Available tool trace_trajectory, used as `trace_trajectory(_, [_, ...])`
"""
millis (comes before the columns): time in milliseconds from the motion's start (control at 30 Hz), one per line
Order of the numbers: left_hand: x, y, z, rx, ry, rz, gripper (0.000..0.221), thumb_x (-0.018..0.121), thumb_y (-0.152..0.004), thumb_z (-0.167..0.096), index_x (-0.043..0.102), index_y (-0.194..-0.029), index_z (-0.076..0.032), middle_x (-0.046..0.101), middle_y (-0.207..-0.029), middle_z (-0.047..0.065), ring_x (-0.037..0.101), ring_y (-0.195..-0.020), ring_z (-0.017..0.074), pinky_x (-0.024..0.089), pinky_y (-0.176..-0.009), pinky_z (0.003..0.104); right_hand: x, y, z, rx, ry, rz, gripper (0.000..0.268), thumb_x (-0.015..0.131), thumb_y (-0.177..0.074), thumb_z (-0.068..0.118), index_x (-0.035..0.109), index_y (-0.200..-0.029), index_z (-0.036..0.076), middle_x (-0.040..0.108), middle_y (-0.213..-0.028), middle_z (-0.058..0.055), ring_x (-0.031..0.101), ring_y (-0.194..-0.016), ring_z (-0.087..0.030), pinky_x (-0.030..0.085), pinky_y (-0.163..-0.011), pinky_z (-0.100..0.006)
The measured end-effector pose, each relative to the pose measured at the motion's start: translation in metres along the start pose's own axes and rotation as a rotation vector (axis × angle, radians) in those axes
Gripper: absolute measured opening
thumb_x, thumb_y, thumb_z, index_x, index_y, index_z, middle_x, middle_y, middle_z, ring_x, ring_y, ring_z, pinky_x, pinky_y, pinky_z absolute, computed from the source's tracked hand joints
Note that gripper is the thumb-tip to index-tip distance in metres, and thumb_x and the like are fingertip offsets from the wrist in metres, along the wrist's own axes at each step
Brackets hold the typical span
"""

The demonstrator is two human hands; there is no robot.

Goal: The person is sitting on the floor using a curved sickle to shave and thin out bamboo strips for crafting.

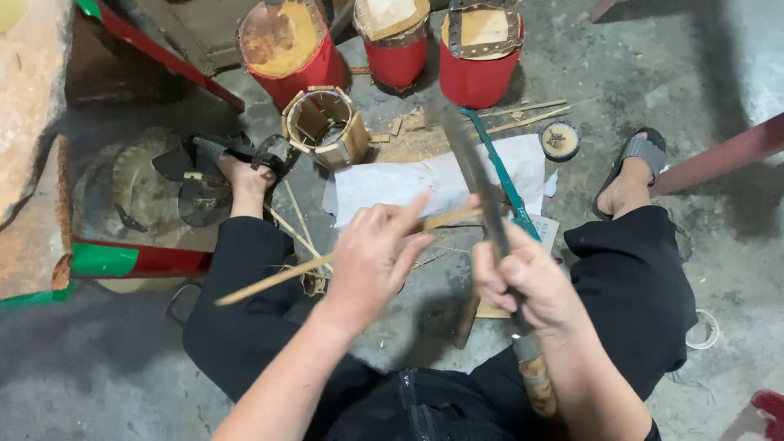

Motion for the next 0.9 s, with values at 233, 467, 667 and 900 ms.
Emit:
trace_trajectory(233, [-0.026,0.057,0.062,-0.363,0.127,0.462,0.043,0.048,-0.103,-0.032,0.063,-0.141,-0.018,0.068,-0.114,0.008,0.065,-0.109,0.0334,0.047,-0.100,0.044,-0.015,-0.004,0.012,0.002,-0.192,0.103,0.077,0.061,-0.104,0.027,0.019,-0.164,0.003,0.041,-0.066,-0.003,0.041,-0.041,-0.008,0.038,-0.038,-0.020])
trace_trajectory(467, [-0.025,0.097,0.080,-0.634,0.231,0.501,0.032,0.049,-0.104,-0.031,0.072,-0.124,-0.022,0.076,-0.076,0.010,0.073,-0.083,0.0347,0.057,-0.080,0.049,-0.013,-0.004,-0.011,0.035,-0.123,0.102,0.073,0.056,-0.105,0.029,0.020,-0.163,0.002,0.040,-0.066,-0.005,0.041,-0.042,-0.011,0.039,-0.039,-0.021])
trace_trajectory(667, [-0.035,0.079,0.073,-0.681,0.243,0.512,0.036,0.045,-0.104,-0.032,0.070,-0.126,-0.020,0.077,-0.081,0.015,0.073,-0.088,0.0378,0.057,-0.083,0.049,0.006,0.013,-0.064,0.198,0.370,-0.047,0.075,0.054,-0.102,0.025,0.014,-0.164,0.013,0.051,-0.067,-0.006,0.050,-0.043,-0.011,0.042,-0.037,-0.020])
trace_trajectory(900, [-0.020,0.067,0.058,-0.688,0.408,0.823,0.034,0.043,-0.098,-0.016,0.074,-0.086,-0.006,0.072,-0.071,0.013,0.073,-0.073,0.0271,0.061,-0.071,0.040,0.014,0.029,-0.125,0.341,0.224,0.083,0.099,0.068,-0.091,-0.005,0.004,-0.164,0.011,0.069,-0.086,-0.019,0.071,-0.050,-0.023,0.062,-0.039,-0.030])
Point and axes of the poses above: each hand's wrist, its own y-axis away from the middle knuckle, its own x-axis out of the palm, z = x × y, the point moved 7 cm from there along -y, towards the middle knuckle
